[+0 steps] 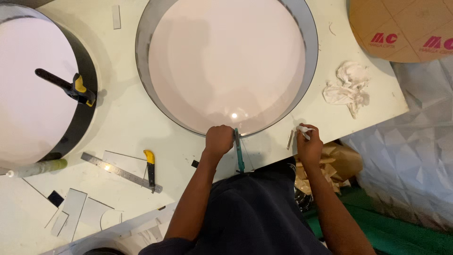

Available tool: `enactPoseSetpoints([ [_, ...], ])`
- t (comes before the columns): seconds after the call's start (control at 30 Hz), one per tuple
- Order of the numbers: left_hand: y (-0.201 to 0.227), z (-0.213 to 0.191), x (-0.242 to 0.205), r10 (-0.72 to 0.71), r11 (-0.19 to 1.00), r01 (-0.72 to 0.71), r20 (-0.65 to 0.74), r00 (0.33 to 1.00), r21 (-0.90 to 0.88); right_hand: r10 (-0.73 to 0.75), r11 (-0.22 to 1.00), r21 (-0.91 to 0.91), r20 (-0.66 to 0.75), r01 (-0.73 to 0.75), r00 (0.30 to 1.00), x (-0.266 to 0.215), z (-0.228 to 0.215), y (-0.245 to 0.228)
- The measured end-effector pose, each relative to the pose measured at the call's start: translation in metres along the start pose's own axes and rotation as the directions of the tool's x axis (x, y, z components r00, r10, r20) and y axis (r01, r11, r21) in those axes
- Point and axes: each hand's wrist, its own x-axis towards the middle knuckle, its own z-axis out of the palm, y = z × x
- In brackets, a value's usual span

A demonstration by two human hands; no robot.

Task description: The person secures a circular light fixture to a workbench using a clamp, applies adhesive to the rim, and adjusts the clamp to hold the fixture in place. The person also flips the fixture to inspect the underside and repositions the clamp.

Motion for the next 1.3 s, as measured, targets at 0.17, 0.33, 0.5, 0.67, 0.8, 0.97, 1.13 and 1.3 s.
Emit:
enactPoseSetpoints([
  [0.17, 0.003, -0.001, -0.002, -0.003, 1.0, 0.004, -0.028, 1.0, 0.015, -0.035, 0.999, 0.001, 0.008, 0.035, 0.999, -0.003, -0.003, -0.004],
  [0.33, 0.009, -0.013, -0.008, -0.008, 1.0, 0.007, -0.044, 0.999, -0.016, -0.008, 1.0, 0.023, 0.015, 0.008, 1.0, -0.002, 0.0, 0.001],
  [0.5, 0.002, 0.007, -0.007, 0.02, 1.0, -0.02, -0.099, 0.995, 0.003, -0.003, 0.999, 0.054, 0.029, 0.002, 1.0, 0.0, 0.002, 0.013],
  [0.67, 0.0, 0.006, -0.004, 0.075, 0.995, -0.058, -0.204, 0.976, 0.086, -0.064, 0.994, 0.09, 0.04, 0.06, 0.997, 0.003, 0.001, 0.014],
  [0.8, -0.002, 0.002, -0.011, 0.123, 0.991, -0.115, -0.151, 0.981, 0.063, -0.036, 0.997, 0.066, 0.047, 0.032, 0.998, -0.001, -0.004, 0.003],
  [0.97, -0.013, 0.027, -0.006, 0.217, 0.965, -0.191, -0.143, 0.966, 0.178, 0.016, 0.998, 0.058, 0.047, -0.019, 0.999, -0.008, -0.008, 0.011],
  [1.13, -0.011, 0.021, -0.01, 0.237, 0.958, -0.204, -0.152, 0.96, 0.201, -0.102, 0.984, -0.152, -0.018, 0.098, 0.995, -0.034, 0.009, 0.068],
  [1.3, -0.003, -0.007, -0.033, 0.256, 0.967, -0.246, -0.296, 0.92, 0.07, -0.331, 0.942, 0.008, 0.195, 0.336, 0.923, -0.063, 0.02, -0.012],
])
